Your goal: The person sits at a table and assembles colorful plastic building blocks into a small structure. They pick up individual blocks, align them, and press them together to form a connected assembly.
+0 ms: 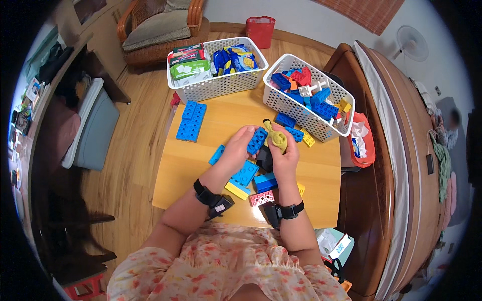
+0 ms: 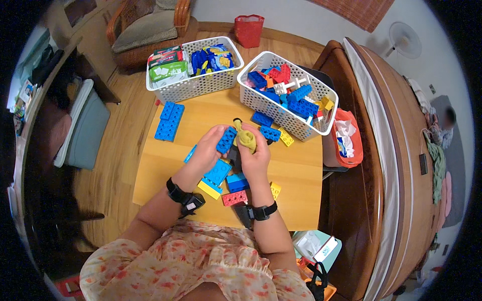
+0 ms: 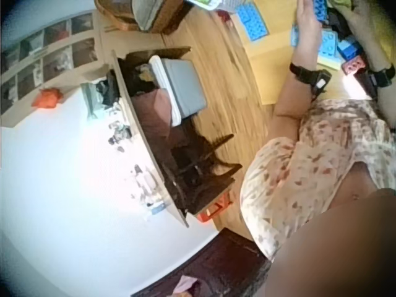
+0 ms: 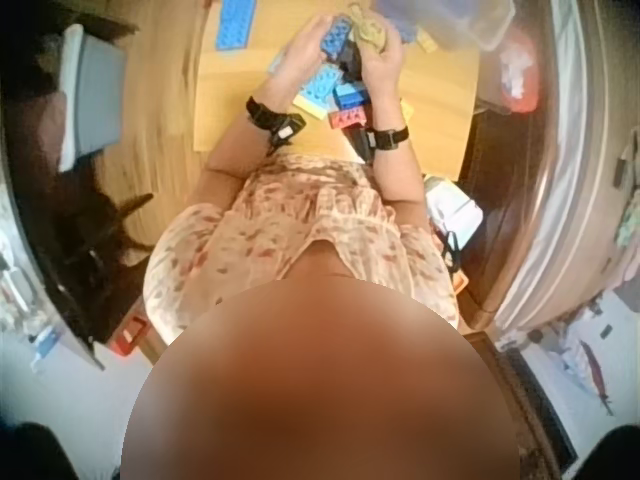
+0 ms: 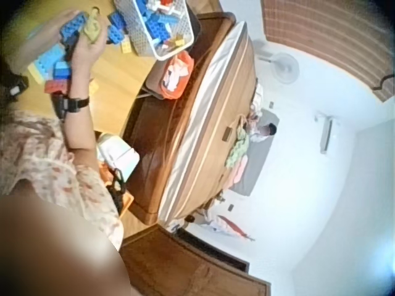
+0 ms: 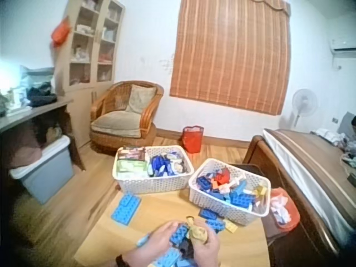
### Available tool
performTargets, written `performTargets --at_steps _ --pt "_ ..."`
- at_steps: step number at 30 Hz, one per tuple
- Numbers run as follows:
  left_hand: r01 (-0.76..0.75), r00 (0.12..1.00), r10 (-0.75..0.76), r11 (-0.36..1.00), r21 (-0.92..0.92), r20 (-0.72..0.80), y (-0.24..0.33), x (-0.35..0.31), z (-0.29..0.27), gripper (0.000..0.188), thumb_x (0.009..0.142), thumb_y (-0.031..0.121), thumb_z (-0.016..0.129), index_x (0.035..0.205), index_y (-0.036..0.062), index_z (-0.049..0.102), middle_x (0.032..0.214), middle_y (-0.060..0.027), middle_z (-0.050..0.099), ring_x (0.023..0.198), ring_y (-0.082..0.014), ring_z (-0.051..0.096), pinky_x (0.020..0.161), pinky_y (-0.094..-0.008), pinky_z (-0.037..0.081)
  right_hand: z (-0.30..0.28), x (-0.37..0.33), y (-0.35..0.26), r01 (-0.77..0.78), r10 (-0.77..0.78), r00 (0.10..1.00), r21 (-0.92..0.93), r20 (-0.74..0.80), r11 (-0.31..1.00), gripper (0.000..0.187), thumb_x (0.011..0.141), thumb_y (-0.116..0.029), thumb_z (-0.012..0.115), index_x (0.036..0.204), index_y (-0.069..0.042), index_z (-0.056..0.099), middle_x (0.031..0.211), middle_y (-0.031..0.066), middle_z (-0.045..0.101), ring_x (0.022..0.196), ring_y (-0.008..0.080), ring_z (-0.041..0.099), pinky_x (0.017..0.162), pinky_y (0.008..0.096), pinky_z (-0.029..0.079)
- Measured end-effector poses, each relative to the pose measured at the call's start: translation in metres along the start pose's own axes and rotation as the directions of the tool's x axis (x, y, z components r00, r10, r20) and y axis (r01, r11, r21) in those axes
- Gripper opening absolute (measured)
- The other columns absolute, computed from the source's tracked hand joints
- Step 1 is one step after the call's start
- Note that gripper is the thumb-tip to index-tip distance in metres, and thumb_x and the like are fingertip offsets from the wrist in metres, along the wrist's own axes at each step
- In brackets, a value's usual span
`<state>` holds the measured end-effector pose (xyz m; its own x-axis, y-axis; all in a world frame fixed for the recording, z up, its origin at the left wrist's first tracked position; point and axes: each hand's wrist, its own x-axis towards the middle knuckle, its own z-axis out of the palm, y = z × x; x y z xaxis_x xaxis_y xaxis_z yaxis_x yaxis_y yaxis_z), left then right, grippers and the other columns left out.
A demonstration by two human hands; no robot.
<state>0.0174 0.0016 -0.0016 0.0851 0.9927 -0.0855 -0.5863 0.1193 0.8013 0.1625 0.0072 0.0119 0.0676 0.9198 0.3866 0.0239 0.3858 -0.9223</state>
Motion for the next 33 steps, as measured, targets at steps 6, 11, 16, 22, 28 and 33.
performTargets --at_steps 6,11,16,22,28,33 --pt "-0.008 0.996 -0.005 0.987 0.162 0.084 0.011 0.004 -0.008 0.034 0.105 0.039 0.047 0.112 0.0067 0.054 0.088 -0.0017 0.058 0.063 -0.0098 0.055 0.054 -0.0247 0.045 -0.003 0.002 -0.007 0.095 -0.064 0.982 -0.172 0.176 0.981 0.025 0.085 0.000 0.067 0.110 -0.002 0.065 0.117 0.0123 0.066 0.107 0.0240 0.063 0.093 0.0336 0.048" --pt "0.017 1.000 -0.016 0.999 0.036 -0.020 0.008 0.004 -0.001 0.037 0.105 0.038 0.048 0.116 0.0042 0.054 0.086 -0.0031 0.060 0.067 -0.0102 0.056 0.059 -0.0251 0.048 0.002 -0.001 -0.001 -0.137 0.132 0.989 0.082 0.066 0.987 0.027 0.081 -0.001 0.070 0.107 -0.004 0.068 0.114 0.0136 0.066 0.106 0.0282 0.063 0.093 0.0355 0.048" --pt "-0.070 0.994 0.056 0.986 -0.152 -0.096 0.006 0.004 0.003 0.039 0.106 0.041 0.043 0.119 0.0056 0.053 0.097 -0.0042 0.060 0.082 -0.0112 0.058 0.072 -0.0281 0.051 0.012 -0.003 -0.016 0.311 -0.223 0.891 -0.174 0.395 0.934 0.035 0.075 0.001 0.070 0.108 -0.007 0.072 0.116 0.0117 0.062 0.112 0.0305 0.059 0.096 0.0388 0.047" --pt "-0.133 0.977 0.131 0.991 0.003 -0.169 0.016 0.005 0.004 0.036 0.104 0.040 0.049 0.113 0.0062 0.057 0.089 0.0002 0.058 0.072 -0.0077 0.056 0.061 -0.0245 0.047 0.013 -0.008 -0.015 0.359 -0.248 0.870 -0.204 0.426 0.911 0.032 0.072 0.004 0.069 0.101 -0.007 0.073 0.109 0.0114 0.061 0.102 0.0314 0.060 0.090 0.0386 0.049" --pt "0.082 0.982 -0.093 0.994 0.072 0.164 0.019 -0.004 0.006 0.029 0.098 0.027 0.063 0.115 0.0040 0.060 0.083 0.0024 0.056 0.062 -0.0042 0.048 0.047 -0.0215 0.037 -0.001 0.002 -0.006 0.239 -0.218 0.969 -0.216 0.116 0.947 0.028 0.077 0.004 0.069 0.104 -0.004 0.069 0.106 0.0104 0.062 0.101 0.0267 0.061 0.090 0.0351 0.048" --pt "0.050 0.972 -0.086 0.985 0.166 0.218 0.019 -0.004 0.004 0.033 0.096 0.025 0.066 0.120 0.0039 0.059 0.087 0.0033 0.059 0.068 -0.0059 0.053 0.058 -0.0225 0.044 -0.003 0.002 -0.015 -0.123 0.124 0.992 0.111 0.000 0.986 0.024 0.087 -0.004 0.068 0.111 -0.002 0.066 0.110 0.0087 0.065 0.105 0.0197 0.060 0.093 0.0334 0.047"
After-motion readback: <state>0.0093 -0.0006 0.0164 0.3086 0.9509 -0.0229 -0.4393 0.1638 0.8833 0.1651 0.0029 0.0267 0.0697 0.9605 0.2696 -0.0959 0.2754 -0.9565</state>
